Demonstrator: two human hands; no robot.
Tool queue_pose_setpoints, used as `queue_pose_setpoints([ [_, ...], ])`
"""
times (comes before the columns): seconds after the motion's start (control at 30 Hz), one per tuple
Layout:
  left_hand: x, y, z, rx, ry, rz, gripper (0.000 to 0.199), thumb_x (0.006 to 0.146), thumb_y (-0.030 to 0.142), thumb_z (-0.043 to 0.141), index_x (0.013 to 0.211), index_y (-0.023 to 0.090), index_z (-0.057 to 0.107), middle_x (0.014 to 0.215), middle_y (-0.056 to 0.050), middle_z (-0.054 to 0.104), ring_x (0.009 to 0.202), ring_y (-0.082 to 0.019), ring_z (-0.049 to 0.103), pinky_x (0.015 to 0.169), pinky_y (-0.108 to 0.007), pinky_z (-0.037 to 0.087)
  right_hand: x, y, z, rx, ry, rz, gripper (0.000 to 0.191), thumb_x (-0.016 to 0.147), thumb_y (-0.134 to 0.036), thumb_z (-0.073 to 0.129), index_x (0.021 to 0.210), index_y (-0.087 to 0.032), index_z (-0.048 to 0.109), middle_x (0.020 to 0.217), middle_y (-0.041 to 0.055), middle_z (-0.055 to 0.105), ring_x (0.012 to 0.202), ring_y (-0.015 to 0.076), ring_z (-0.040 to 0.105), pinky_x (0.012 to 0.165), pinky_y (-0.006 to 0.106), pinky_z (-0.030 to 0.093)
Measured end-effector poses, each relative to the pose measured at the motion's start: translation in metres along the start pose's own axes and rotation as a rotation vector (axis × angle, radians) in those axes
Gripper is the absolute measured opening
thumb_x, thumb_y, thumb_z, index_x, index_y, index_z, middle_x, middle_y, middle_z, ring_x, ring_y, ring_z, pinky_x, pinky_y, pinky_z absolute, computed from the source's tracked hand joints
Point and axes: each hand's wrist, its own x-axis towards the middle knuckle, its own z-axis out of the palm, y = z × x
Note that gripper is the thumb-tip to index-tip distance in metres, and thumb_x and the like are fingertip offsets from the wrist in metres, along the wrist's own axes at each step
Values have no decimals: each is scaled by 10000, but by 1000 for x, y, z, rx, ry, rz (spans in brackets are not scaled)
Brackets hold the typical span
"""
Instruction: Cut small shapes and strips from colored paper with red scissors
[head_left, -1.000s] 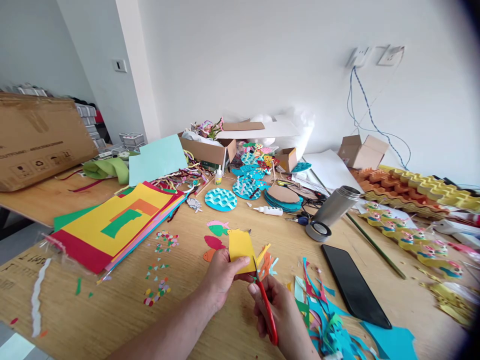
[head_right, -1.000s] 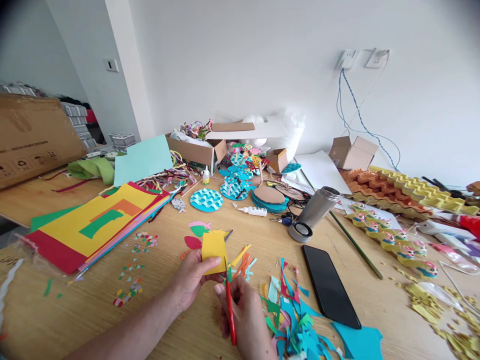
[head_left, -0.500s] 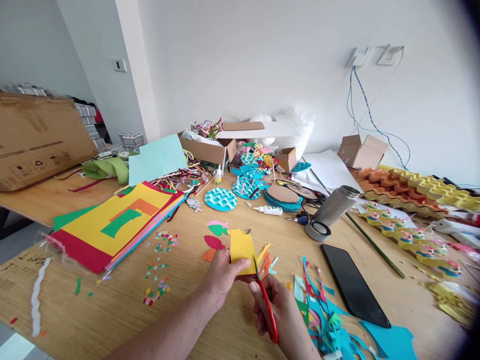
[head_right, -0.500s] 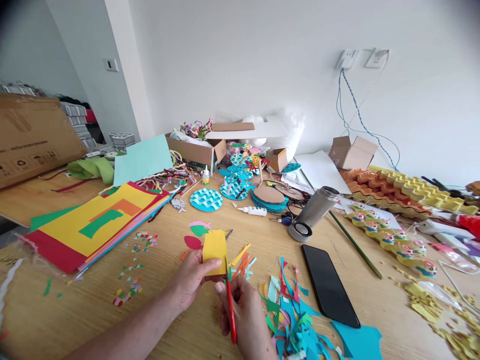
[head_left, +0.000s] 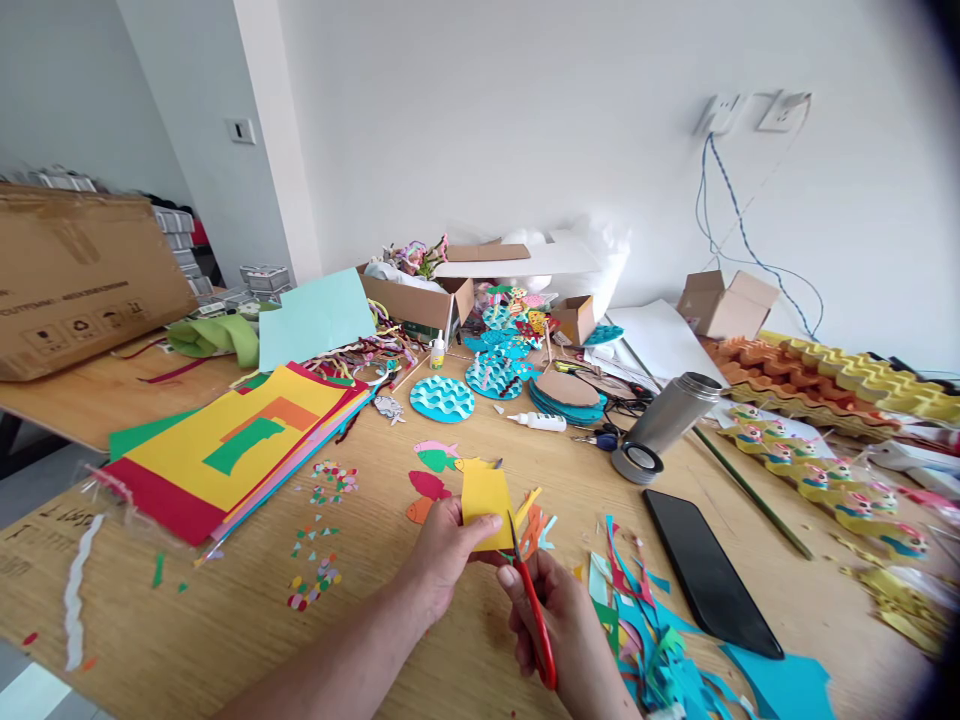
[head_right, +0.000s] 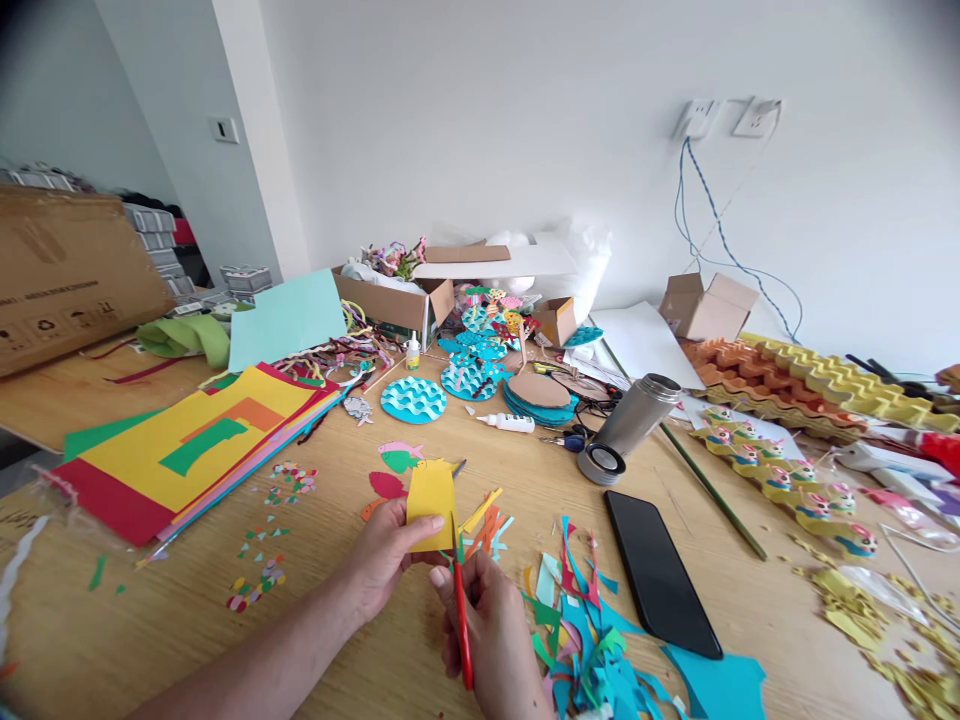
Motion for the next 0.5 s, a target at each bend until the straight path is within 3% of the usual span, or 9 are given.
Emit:
queue_pose_setpoints([
  [0.13,2,-2,-3,-15,48,6,194,683,291,698,774,123,663,712,-44,683,633,-171,614,563,-286,504,0,0,0,19,-23,14,507,681,-663,591,646,-229,330,415,-92,472,254,66,426,256,156,277],
  [0.5,1,0,-1,8,30,-3,187,654,289,707,714,113,684,655,-46,680,590,-158,586,569,-262,450,0,-1,0,3,-12,-4,513,675,-683,572,636,-226,344,416,-85,469,262,77,444,270,164,272],
])
